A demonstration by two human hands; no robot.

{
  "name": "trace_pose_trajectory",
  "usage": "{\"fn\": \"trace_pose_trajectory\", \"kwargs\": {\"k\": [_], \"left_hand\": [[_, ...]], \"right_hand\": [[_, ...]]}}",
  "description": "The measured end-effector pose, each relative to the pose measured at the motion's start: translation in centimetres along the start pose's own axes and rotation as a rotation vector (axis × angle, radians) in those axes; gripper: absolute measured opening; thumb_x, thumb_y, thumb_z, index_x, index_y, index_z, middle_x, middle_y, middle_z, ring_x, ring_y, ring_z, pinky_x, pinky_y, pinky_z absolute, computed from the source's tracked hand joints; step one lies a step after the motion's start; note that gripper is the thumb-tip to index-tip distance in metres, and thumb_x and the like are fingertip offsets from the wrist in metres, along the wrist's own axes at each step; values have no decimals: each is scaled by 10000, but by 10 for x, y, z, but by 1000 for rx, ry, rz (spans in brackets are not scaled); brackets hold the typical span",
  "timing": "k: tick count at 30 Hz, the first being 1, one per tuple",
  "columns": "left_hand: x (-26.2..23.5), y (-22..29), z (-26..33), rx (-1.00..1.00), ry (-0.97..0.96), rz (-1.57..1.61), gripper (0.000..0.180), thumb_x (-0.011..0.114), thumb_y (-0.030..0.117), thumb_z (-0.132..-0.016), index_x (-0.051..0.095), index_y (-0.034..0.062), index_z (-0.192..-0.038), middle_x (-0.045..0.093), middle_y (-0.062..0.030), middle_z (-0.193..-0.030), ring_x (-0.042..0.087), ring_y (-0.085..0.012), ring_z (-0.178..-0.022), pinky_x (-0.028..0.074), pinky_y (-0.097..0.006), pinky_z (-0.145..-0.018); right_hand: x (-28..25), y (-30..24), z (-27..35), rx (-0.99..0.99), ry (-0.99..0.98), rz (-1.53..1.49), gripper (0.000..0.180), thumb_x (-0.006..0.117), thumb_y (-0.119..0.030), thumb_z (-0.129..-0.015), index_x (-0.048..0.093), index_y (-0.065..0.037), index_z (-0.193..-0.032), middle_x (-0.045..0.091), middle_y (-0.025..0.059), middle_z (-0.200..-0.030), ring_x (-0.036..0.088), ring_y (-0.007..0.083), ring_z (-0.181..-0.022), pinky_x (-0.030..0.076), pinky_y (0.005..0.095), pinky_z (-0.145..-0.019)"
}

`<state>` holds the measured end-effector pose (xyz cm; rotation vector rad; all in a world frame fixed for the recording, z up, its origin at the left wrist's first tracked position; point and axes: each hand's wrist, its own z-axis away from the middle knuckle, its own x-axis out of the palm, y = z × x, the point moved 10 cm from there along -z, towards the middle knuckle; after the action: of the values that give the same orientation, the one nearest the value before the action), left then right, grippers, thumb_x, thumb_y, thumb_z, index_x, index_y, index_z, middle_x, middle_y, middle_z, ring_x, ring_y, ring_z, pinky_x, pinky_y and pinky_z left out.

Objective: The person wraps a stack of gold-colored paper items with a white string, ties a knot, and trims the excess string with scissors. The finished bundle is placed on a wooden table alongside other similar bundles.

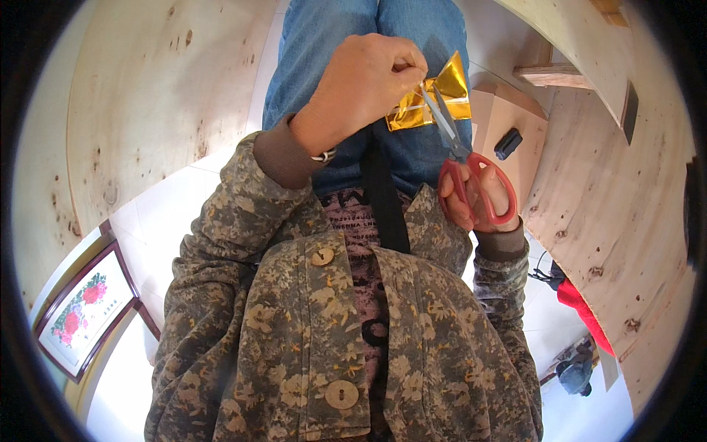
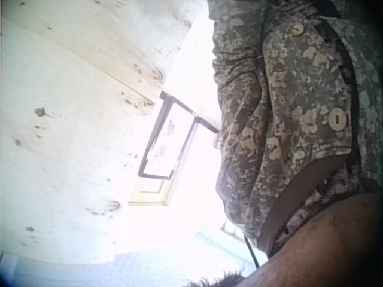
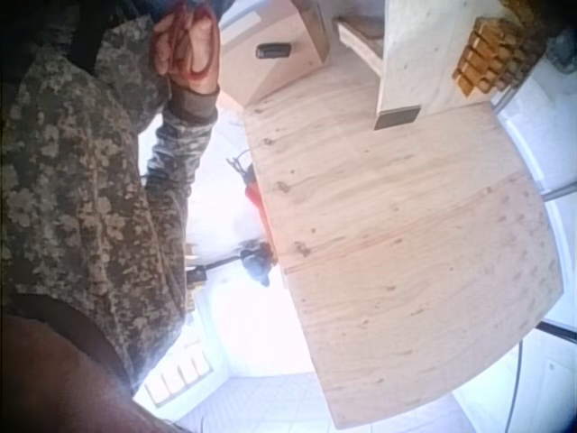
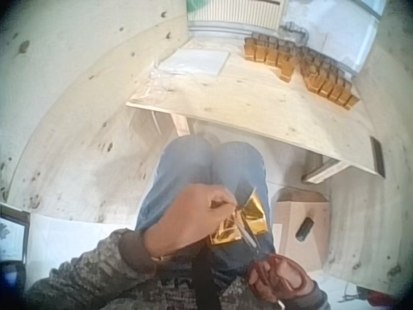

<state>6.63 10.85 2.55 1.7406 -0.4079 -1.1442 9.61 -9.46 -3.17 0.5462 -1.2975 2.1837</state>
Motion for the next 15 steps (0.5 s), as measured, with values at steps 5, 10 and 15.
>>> {"fn": "trace_pose_trajectory", "kwargs": {"k": [5,10,15], "left_hand": [[0,-8,2,-31,-12,41,137,668,139,-895,704,12,-933,708,-71,-796,667,-106,-722,520,-252,-639],[-1,-9,6,-63,-2,-18,129,666,126,-900,706,11,-941,709,-57,-804,652,-95,-717,509,-244,-623],[-3,-8,11,-81,48,82,172,653,169,-891,718,12,-923,717,-127,-814,702,-220,-693,536,-290,-625]], "right_hand": [[4,-3,2,0,20,16,786,362,-721,-935,592,30,-969,519,33,-579,441,105,-440,338,219,-414],[14,-3,4,61,87,9,835,344,-774,-898,594,19,-977,500,24,-563,438,104,-425,337,216,-426],[37,-3,2,55,73,-132,783,313,-714,-951,579,22,-978,496,44,-586,430,126,-464,342,244,-454]]}}
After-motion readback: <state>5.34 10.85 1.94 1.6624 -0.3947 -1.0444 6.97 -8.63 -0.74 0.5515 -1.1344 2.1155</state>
